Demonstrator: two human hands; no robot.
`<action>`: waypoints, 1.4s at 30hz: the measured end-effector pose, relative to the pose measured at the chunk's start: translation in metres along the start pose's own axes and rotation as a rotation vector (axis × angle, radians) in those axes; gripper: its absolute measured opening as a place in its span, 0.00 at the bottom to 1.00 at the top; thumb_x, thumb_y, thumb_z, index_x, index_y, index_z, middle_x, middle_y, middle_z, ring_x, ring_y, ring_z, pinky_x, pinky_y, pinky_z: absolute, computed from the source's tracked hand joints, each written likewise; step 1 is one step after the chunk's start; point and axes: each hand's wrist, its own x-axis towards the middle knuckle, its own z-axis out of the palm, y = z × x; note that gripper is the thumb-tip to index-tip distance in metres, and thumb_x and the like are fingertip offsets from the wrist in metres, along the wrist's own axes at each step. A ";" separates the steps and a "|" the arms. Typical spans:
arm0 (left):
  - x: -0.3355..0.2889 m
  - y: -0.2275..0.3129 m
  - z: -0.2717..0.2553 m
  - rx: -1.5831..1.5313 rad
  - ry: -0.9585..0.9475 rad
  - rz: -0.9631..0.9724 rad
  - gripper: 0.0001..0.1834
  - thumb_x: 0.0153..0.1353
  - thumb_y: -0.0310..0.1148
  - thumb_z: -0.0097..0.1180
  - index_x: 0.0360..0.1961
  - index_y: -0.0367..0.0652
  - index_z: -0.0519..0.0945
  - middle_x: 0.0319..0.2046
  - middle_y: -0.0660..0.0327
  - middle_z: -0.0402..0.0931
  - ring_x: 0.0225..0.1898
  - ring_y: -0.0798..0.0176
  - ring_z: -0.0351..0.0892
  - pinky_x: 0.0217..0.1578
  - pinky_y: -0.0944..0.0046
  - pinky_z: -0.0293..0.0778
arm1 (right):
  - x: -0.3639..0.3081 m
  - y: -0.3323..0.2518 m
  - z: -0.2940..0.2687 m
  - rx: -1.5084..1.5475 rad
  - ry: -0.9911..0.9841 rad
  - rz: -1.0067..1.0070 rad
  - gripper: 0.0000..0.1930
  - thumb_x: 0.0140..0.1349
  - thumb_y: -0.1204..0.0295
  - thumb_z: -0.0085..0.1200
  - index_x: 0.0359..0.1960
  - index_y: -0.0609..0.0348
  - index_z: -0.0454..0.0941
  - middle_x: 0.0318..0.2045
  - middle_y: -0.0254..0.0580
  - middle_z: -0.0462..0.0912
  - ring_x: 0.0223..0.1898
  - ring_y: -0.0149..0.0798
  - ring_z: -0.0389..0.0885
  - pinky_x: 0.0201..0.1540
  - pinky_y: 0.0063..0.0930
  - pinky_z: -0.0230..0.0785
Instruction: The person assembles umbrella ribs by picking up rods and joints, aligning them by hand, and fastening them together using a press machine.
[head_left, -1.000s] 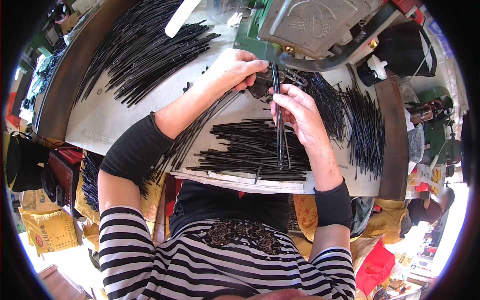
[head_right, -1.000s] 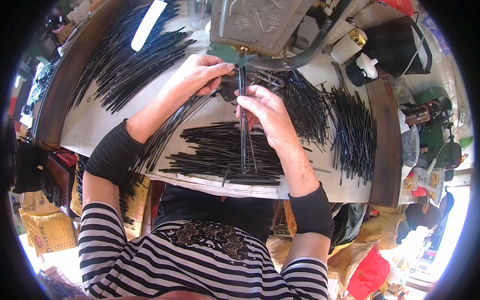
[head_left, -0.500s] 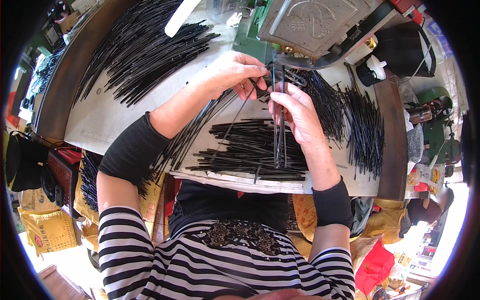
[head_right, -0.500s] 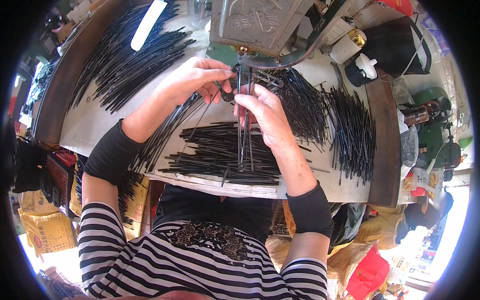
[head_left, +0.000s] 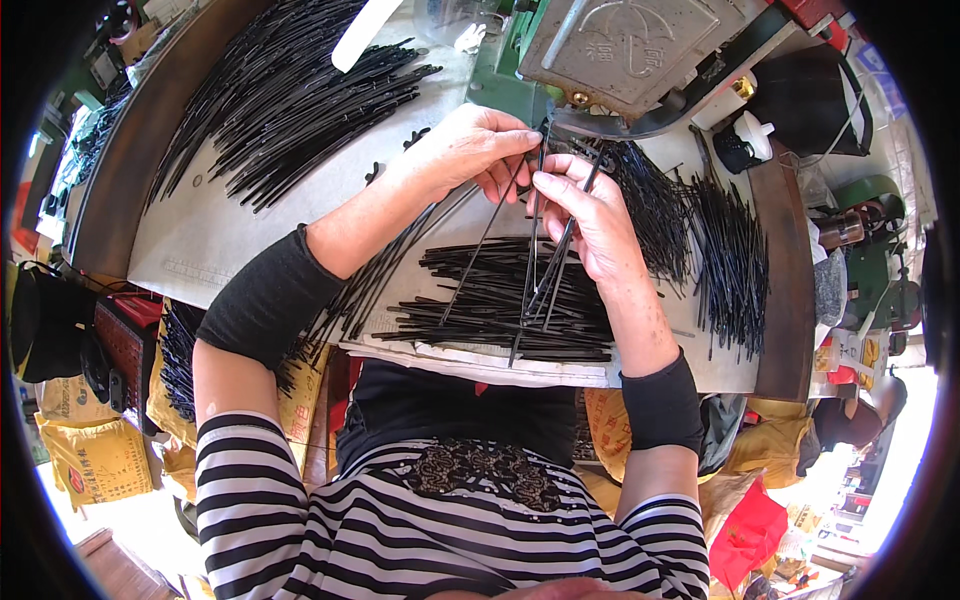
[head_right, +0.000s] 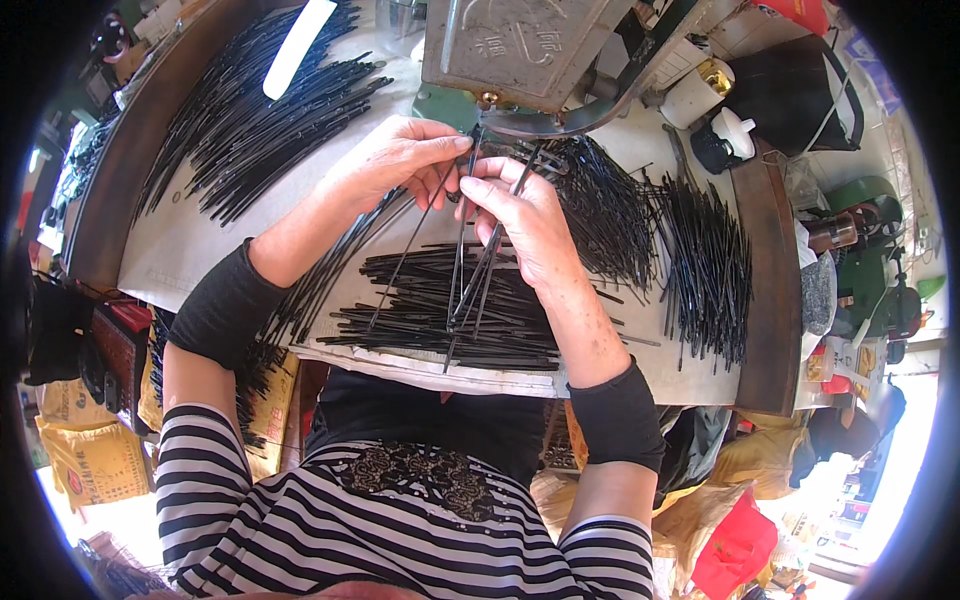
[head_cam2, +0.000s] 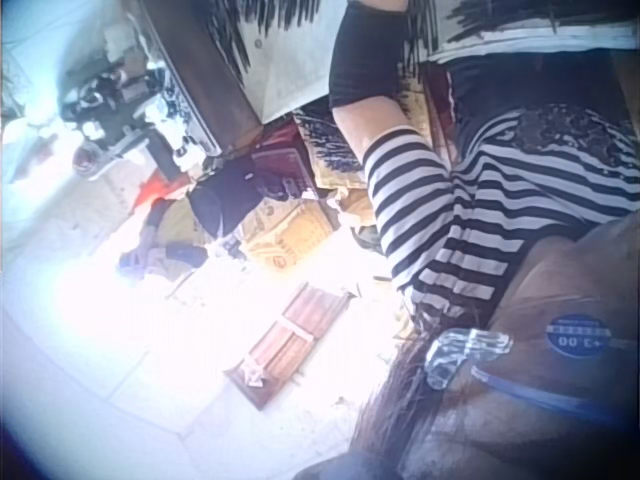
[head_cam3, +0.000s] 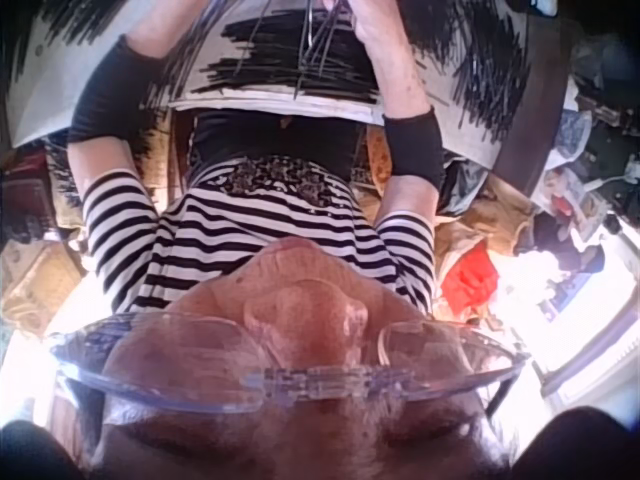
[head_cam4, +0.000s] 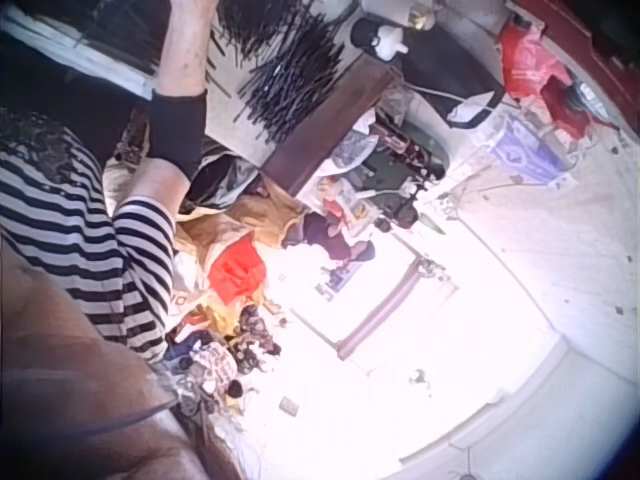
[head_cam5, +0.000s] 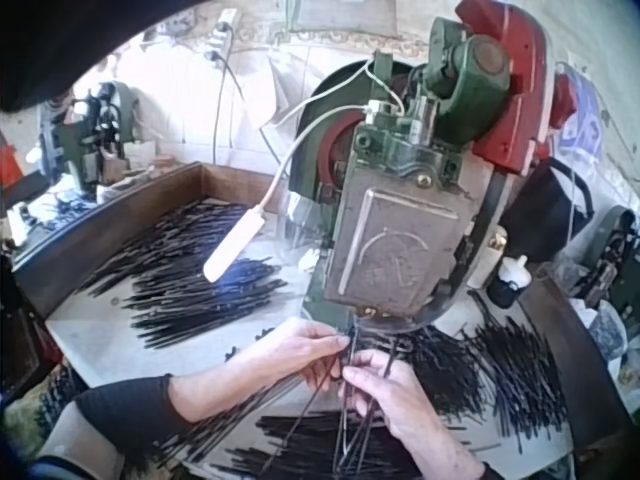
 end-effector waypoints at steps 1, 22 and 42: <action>0.000 0.000 0.001 0.000 0.000 0.000 0.16 0.62 0.40 0.49 0.29 0.36 0.77 0.21 0.60 0.75 0.18 0.69 0.75 0.16 0.73 0.71 | 0.001 0.000 0.000 0.000 0.001 0.000 0.10 0.58 0.70 0.52 0.38 0.64 0.72 0.27 0.38 0.78 0.25 0.24 0.74 0.22 0.14 0.62; 0.004 -0.001 0.002 0.039 0.058 0.045 0.19 0.62 0.42 0.50 0.22 0.37 0.76 0.14 0.62 0.73 0.12 0.71 0.72 0.13 0.76 0.66 | 0.008 0.008 0.000 0.046 0.034 -0.001 0.11 0.57 0.67 0.55 0.36 0.61 0.73 0.25 0.36 0.77 0.18 0.22 0.69 0.20 0.13 0.60; 0.004 0.003 0.004 0.072 0.104 0.035 0.17 0.60 0.40 0.52 0.21 0.37 0.77 0.12 0.63 0.72 0.09 0.73 0.68 0.09 0.75 0.61 | 0.005 0.010 0.000 0.196 0.016 0.080 0.11 0.59 0.63 0.53 0.35 0.58 0.75 0.22 0.31 0.75 0.20 0.22 0.70 0.21 0.13 0.61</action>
